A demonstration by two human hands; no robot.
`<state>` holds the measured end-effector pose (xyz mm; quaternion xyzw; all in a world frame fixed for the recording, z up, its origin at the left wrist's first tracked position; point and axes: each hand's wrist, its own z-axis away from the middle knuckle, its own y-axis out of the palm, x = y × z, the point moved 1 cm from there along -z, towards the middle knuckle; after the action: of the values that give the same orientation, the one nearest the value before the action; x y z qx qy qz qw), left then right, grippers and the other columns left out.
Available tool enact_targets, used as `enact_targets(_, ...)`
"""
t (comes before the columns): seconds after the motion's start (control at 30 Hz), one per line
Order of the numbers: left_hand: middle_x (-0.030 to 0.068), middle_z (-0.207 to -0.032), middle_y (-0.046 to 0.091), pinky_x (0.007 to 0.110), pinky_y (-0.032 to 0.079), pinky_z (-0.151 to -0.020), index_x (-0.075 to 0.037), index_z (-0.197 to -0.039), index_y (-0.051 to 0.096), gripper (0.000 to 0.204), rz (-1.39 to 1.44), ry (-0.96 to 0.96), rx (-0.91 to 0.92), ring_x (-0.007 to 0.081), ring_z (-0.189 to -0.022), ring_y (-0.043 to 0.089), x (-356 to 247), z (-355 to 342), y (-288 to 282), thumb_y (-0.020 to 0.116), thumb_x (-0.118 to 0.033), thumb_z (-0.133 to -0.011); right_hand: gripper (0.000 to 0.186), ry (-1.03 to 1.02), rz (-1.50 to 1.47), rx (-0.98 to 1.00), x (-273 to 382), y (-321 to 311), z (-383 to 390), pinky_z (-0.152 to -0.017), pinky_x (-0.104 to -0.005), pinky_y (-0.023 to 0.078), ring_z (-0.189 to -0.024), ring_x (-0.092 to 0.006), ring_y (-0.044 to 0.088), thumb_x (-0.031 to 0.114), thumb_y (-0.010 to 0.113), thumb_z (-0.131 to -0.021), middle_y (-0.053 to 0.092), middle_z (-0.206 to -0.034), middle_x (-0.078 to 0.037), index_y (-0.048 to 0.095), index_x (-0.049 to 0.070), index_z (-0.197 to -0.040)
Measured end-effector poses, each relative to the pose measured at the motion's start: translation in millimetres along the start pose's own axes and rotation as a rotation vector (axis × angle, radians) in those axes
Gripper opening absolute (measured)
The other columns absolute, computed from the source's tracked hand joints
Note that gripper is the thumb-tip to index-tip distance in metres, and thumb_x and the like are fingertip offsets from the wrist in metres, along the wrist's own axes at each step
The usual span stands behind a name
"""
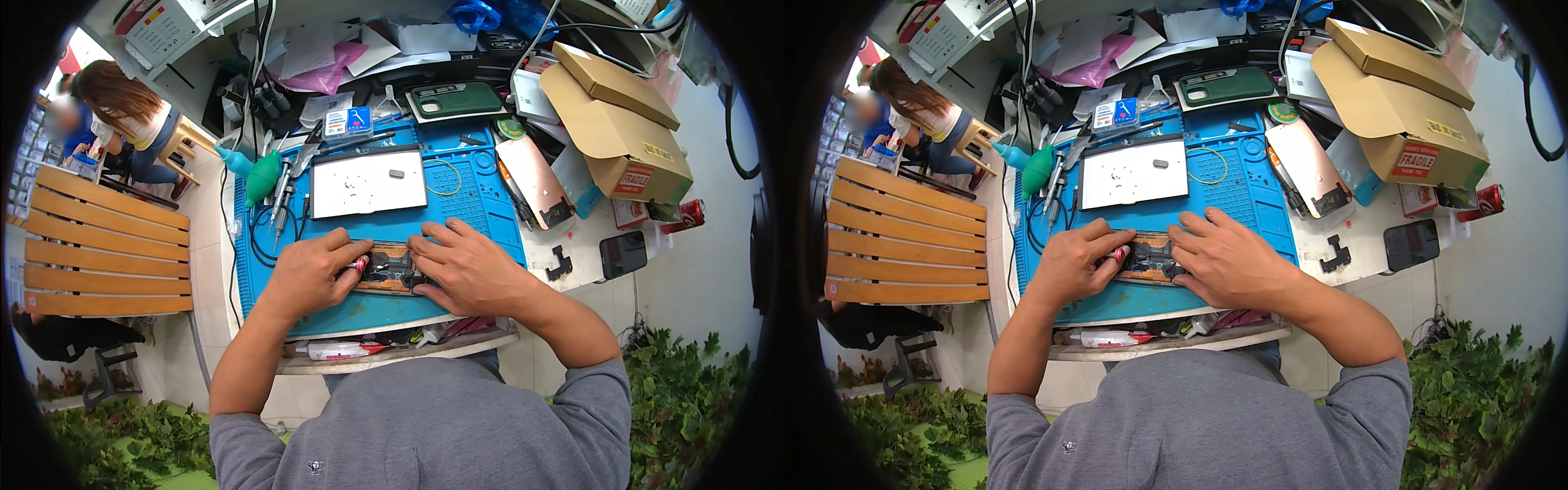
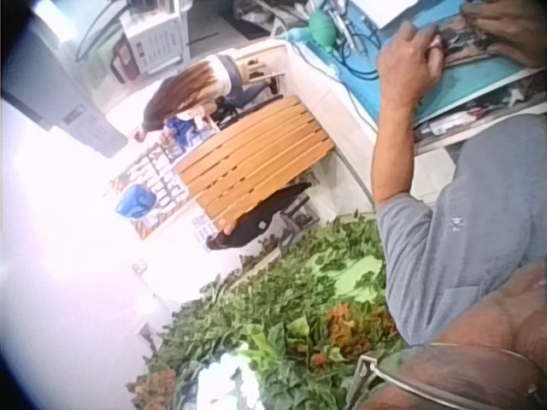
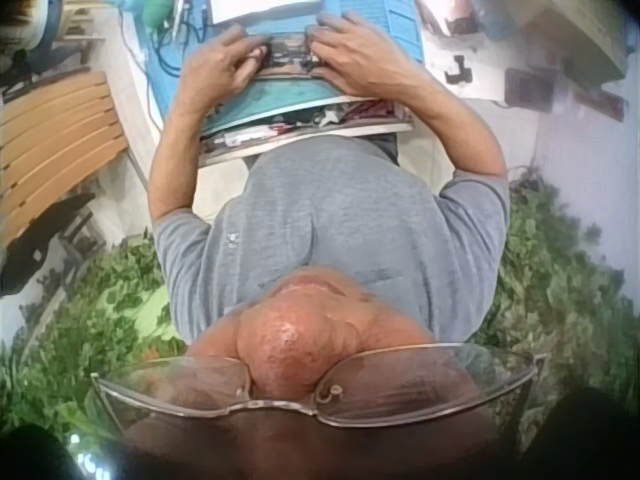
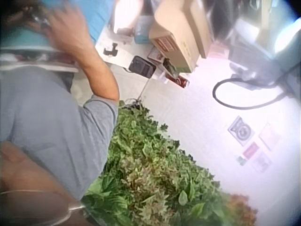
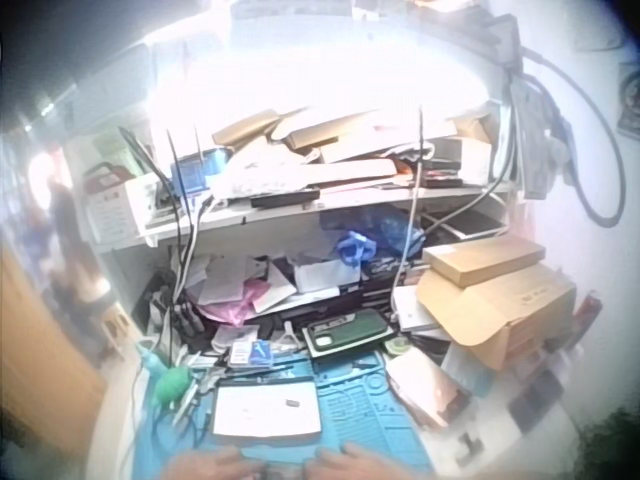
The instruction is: The person uses a screwdriver to remove screws from a disassembled smartphone on a blue work mat. They repeatedly unscrew and reposition the device while handling small internal components.
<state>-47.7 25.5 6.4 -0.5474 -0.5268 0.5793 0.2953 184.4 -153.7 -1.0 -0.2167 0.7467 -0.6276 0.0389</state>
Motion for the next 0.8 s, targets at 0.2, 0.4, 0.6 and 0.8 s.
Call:
enact_targets(0.2, 0.0038, -0.095, 0.073, 0.041, 0.058, -0.066, -0.016, -0.127, 0.087, 0.030, -0.050, 0.044, -0.029, 0.0260, -0.077, 0.074, -4, -1, 8, 0.084, -0.021, -0.098, 0.040, 0.000, -0.002, -0.009, 0, 0, 1, -0.108, -0.0446, 0.049, -0.127, -0.0279, 0.061, 0.037, 0.084, -0.101, 0.073, -0.138, -0.014, 0.076, 0.000, -0.116)
enact_targets(0.4, 0.0038, -0.095, 0.073, 0.041, 0.059, -0.066, -0.016, -0.128, 0.086, 0.031, -0.031, 0.073, -0.026, 0.0265, -0.077, 0.074, -12, -8, 13, 0.084, -0.021, -0.098, 0.040, 0.005, -0.009, -0.030, 1, 3, 4, -0.108, -0.0448, 0.049, -0.127, -0.0284, 0.061, 0.036, 0.083, -0.101, 0.071, -0.138, -0.014, 0.075, 0.000, -0.116)
enact_targets(0.6, 0.0042, -0.095, 0.073, 0.042, 0.059, -0.065, -0.016, -0.127, 0.087, 0.030, 0.007, 0.069, -0.017, 0.0272, -0.075, 0.073, -16, -13, 16, 0.083, -0.020, -0.098, 0.041, 0.007, -0.028, -0.041, 0, 6, 5, -0.108, -0.0447, 0.049, -0.128, -0.0288, 0.061, 0.036, 0.084, -0.100, 0.071, -0.139, -0.014, 0.075, 0.000, -0.118)
enact_targets(0.8, 0.0051, -0.096, 0.074, 0.042, 0.059, -0.066, -0.015, -0.124, 0.087, 0.029, 0.084, 0.040, 0.010, 0.0288, -0.074, 0.074, -16, -18, 16, 0.081, -0.015, -0.095, 0.042, 0.031, -0.092, -0.080, -2, 9, 7, -0.111, -0.0468, 0.049, -0.132, -0.0312, 0.061, 0.034, 0.085, -0.099, 0.070, -0.140, -0.014, 0.075, -0.001, -0.121)
